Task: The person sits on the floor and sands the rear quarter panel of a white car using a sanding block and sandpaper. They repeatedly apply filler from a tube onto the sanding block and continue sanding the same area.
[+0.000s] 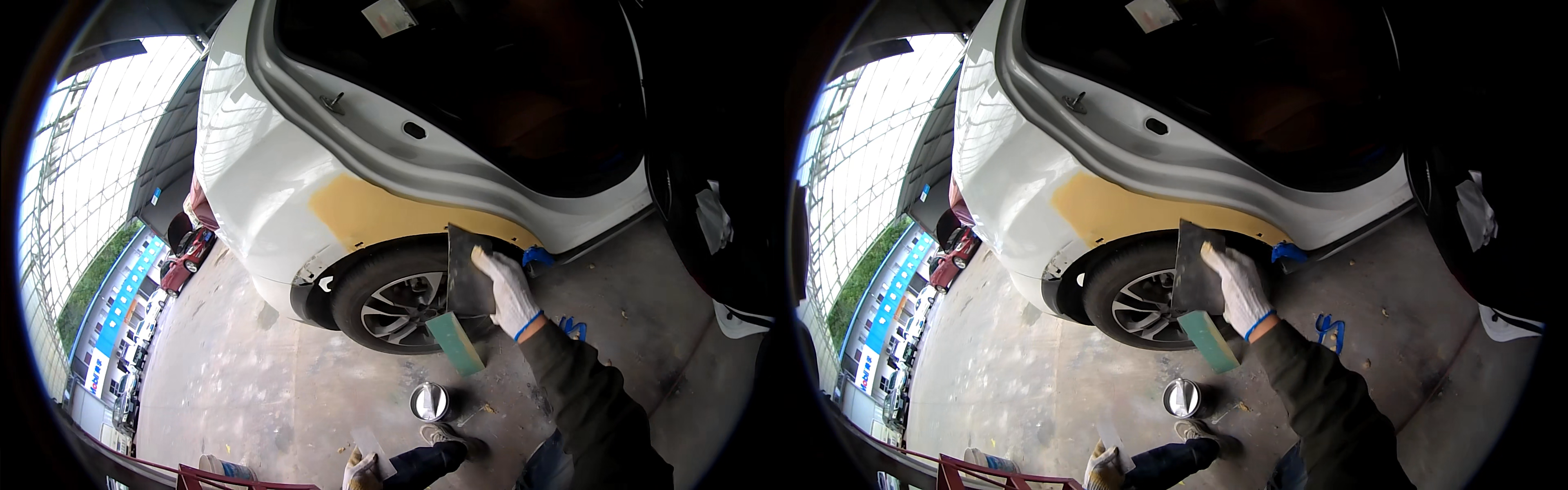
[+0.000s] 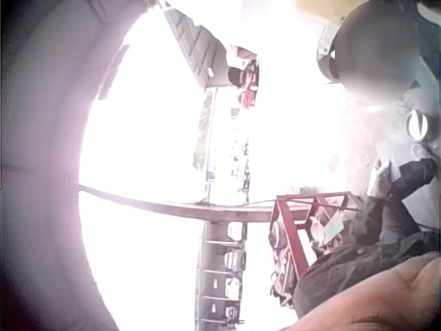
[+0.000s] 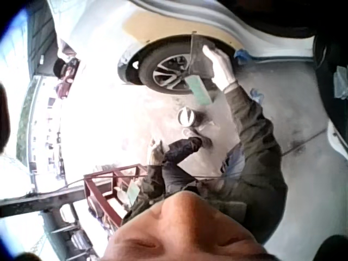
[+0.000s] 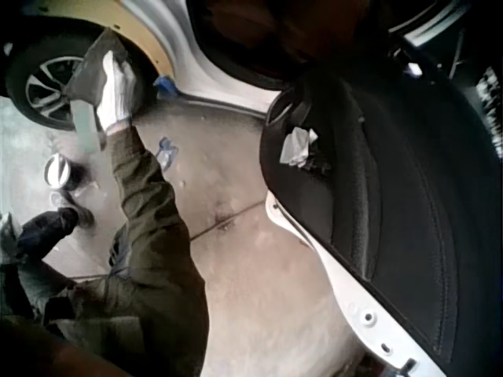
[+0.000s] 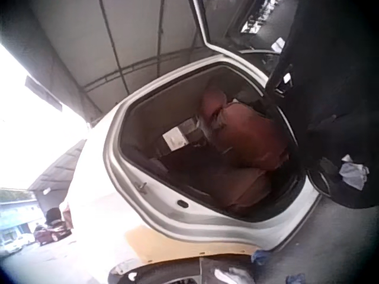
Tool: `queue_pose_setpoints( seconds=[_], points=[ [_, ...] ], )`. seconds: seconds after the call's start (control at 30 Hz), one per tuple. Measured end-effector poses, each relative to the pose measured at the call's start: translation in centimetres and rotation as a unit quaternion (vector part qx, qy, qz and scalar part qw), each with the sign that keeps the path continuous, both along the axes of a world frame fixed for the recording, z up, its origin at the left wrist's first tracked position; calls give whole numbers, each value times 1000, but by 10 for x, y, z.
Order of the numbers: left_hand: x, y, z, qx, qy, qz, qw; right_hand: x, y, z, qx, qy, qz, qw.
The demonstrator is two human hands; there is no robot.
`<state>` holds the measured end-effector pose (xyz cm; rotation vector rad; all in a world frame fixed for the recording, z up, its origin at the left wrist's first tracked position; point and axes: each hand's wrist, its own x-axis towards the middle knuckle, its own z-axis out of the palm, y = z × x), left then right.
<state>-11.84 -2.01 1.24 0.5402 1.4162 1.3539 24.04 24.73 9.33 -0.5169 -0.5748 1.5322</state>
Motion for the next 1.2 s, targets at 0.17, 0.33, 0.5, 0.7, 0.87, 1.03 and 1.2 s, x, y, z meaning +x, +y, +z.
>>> queue_pose_setpoints(
  seconds=[0.17, 0.33, 0.5, 0.7, 0.87, 1.03, 1.2],
  points=[
    [-11, -16, -15, -44, -48, 35, 997, -7, 46, 25, -57, 44, -46, 996],
    [-24, -21, -28, 29, 137, -46, 989, -29, 66, 18, -55, 70, -95, 992],
    [1, -9, 10, -1, -36, 1, 999, -43, 88, 7, -47, 88, -91, 991],
    [-10, -14, 8, -6, -27, 9, 1000, -62, 90, 17, -36, 114, -57, 991],
    [-12, -16, 1, -11, -18, 40, 999, -67, 87, 31, -34, 111, -53, 992],
    [-21, -18, -8, -15, -19, 45, 999, -79, 106, 26, -11, 130, -73, 989],
    [-20, -19, -1, -14, -8, 49, 999, -85, 106, 31, -56, 151, -45, 986]
  ],
)
